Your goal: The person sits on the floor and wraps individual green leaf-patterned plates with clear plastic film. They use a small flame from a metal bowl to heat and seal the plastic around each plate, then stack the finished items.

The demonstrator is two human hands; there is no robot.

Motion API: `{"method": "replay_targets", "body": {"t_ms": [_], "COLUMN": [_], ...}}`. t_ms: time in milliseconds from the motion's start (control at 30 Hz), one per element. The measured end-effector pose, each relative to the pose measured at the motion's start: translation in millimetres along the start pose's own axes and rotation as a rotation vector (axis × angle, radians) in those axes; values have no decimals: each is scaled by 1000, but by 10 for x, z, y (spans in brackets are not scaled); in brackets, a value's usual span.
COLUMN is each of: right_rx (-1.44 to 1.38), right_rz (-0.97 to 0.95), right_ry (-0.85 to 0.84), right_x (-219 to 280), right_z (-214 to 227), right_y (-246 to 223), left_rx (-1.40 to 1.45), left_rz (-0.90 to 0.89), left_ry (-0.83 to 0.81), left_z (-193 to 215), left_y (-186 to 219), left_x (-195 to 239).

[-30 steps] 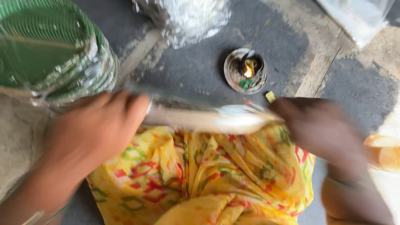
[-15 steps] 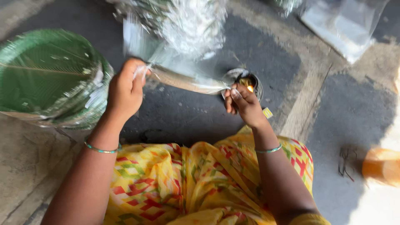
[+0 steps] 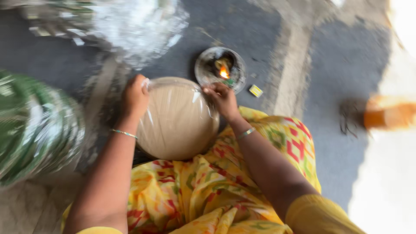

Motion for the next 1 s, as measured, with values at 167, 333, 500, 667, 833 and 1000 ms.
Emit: {"method": "replay_targets", "body": {"t_ms": [167, 333, 500, 667, 833, 1000], "right_rx": [-669, -787, -827, -791, -664, -530], "right_rz": [-513, -690, -680, -676, -452, -104], "right_ry": [173, 375, 332, 294, -24, -468], "right_x": [0, -1, -43, -54, -123, 25], "right_z": [-152, 31, -12, -27, 127, 90], "right_y": [1298, 1765, 1741, 1470, 621, -463], "left_rx": [-124, -125, -126, -110, -108, -5], "left_rz": [57, 174, 273, 269, 53, -310], "left_ry": [-149, -215, -257, -239, -24, 213], "left_z": [-533, -846, -815, -684, -61, 676], "left_y": [-10, 56, -30, -15, 421, 1101], "left_x": [-348, -457, -386, -363, -254, 248]}}
Point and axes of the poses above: each hand's wrist, its own x-axis away from the middle knuckle, its own z-axis out of the back of the hand, y = z × x, the point moved 8 cm from there along -x, towards the middle knuckle, and after that the axes turned 12 degrees about x, right-handed, at the moved point
